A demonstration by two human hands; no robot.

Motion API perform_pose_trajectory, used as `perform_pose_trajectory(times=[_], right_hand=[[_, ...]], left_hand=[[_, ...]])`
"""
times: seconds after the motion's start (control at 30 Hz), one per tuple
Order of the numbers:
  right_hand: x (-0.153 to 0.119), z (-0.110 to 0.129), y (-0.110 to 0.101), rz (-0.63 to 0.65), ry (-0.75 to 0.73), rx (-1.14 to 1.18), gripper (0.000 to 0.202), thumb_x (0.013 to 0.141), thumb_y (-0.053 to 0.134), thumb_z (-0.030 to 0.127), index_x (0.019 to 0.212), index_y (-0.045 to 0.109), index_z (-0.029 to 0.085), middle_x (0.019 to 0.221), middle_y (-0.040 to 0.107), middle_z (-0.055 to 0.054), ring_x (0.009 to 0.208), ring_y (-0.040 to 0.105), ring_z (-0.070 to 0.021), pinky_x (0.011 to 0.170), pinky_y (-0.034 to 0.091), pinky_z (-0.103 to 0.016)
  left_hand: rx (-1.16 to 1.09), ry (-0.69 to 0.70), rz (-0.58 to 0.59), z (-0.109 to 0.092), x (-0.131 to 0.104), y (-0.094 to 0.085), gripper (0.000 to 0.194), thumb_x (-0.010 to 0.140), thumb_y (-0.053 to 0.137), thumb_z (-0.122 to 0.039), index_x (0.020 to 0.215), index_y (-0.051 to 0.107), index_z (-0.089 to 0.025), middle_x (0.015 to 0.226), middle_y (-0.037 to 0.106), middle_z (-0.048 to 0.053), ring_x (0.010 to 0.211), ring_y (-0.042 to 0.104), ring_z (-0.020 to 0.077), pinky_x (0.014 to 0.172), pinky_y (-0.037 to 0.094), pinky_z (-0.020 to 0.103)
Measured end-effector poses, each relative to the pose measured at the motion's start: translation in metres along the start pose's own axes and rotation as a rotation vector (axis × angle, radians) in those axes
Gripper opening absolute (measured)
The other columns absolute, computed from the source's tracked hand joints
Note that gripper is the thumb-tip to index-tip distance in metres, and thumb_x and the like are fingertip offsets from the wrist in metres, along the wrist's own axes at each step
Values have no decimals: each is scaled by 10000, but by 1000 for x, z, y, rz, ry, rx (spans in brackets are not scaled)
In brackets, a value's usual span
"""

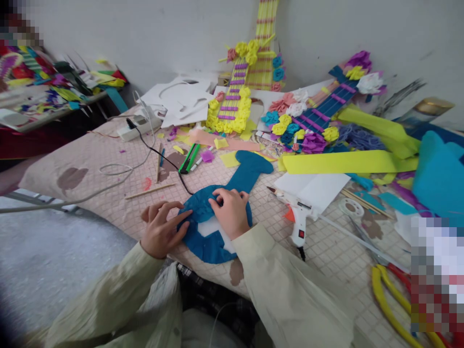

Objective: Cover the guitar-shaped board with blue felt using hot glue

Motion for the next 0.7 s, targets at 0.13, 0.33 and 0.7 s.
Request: perform_pose_trajectory(times=[0.13,0.33,0.7], right_hand=[[-1,0,0,4,-3,-10,97,750,581,292,807,624,226,637,629,16,686,542,-169,755,237,-347],[-4,3,-2,-8,-25,-45,104,759,571,283,820,626,220,633,616,27,692,535,-158,746,226,-333],[-7,5,-1,11,-66,-127,130,782,534,284,856,611,211,645,618,15,734,535,-180,746,203,-340]], left_hand=[[4,1,27,-1,2,-2,217,774,549,-266,971,640,-263,1050,564,37,1001,426,258,882,314,448],[17,22,-21,-2,4,-3,193,784,539,-257,963,612,-267,997,615,12,969,457,238,869,316,438],[-99,28,190,-4,-1,1,323,793,509,-304,1111,568,-306,1146,594,7,1039,458,279,888,326,447]])
Point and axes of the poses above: each hand's wrist, its own x-axis towards the middle knuckle, its own y-axis out of the palm, z = x × y, the point moved 4 cm from there along x, towards the middle knuckle
